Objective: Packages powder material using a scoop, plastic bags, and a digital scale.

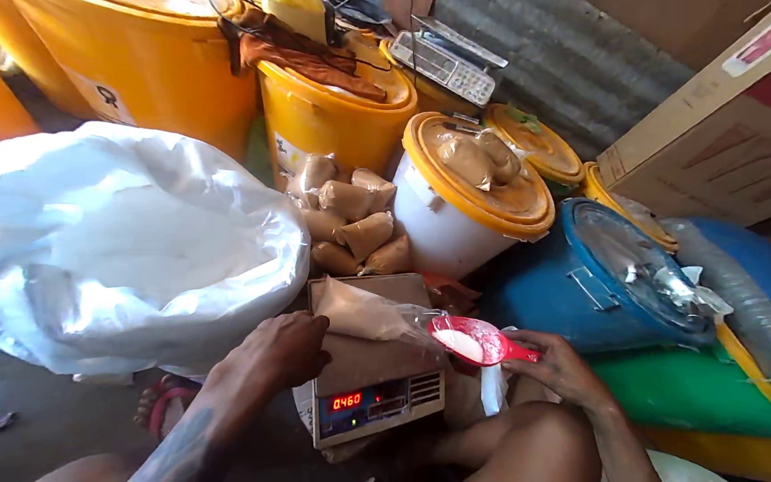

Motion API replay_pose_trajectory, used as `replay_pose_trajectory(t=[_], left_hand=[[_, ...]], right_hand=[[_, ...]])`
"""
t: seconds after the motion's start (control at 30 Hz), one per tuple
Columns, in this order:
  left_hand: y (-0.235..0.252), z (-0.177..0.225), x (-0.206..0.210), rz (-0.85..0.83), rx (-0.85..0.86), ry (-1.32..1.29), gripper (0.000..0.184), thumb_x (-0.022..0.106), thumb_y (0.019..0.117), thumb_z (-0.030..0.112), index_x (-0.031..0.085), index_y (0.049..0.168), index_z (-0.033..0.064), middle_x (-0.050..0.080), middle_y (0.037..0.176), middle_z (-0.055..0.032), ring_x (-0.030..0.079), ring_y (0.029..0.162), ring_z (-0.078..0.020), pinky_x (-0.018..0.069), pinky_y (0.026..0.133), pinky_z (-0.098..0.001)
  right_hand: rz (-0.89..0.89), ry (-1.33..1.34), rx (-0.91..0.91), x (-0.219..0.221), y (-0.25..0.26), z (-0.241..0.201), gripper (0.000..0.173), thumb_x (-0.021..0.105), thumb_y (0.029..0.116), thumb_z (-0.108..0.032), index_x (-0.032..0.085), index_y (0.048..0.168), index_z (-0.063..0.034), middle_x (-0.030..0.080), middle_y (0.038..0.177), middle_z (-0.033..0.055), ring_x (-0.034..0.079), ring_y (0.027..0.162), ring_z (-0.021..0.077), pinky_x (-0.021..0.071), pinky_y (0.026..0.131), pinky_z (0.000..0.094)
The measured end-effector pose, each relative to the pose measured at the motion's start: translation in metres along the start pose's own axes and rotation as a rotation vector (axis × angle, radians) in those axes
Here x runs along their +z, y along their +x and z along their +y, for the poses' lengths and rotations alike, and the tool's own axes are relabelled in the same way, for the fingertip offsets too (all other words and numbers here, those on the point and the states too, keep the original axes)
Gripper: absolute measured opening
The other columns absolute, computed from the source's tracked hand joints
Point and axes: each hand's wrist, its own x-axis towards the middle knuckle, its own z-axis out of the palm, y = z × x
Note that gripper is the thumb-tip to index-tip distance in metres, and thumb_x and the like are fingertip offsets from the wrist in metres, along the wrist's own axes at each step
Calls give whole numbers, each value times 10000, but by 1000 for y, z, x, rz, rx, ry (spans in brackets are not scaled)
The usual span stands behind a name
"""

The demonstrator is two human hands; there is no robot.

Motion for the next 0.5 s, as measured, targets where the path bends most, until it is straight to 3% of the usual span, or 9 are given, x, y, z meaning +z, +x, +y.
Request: replay_pose_trajectory(t=[0.1,0.2,0.5], left_hand=[[-1,-1,-1,3,-1,-11,433,627,999,404,628,1291,84,663,1205,-182,639,1151,-391,513,933,-603],[-3,-2,-3,18,-12,-21,405,630,996,383,635,1259,75,667,1171,-187,650,1113,-396,522,897,-605],[-6,-10,-2,88,-38,-123,336,668,969,322,668,1184,64,676,1111,-170,657,1055,-379,518,857,-604]], right_hand=[[-12,-75,28,5,6,-4,531,867,763,-279,727,1247,-111,766,967,44,725,813,122,612,800,333],[21,29,-24,7,6,-3,513,857,748,-247,734,1216,-75,777,952,34,737,796,103,626,762,277],[47,102,-36,7,1,4,499,851,739,-197,733,1198,-40,781,1001,43,748,827,106,630,758,253]])
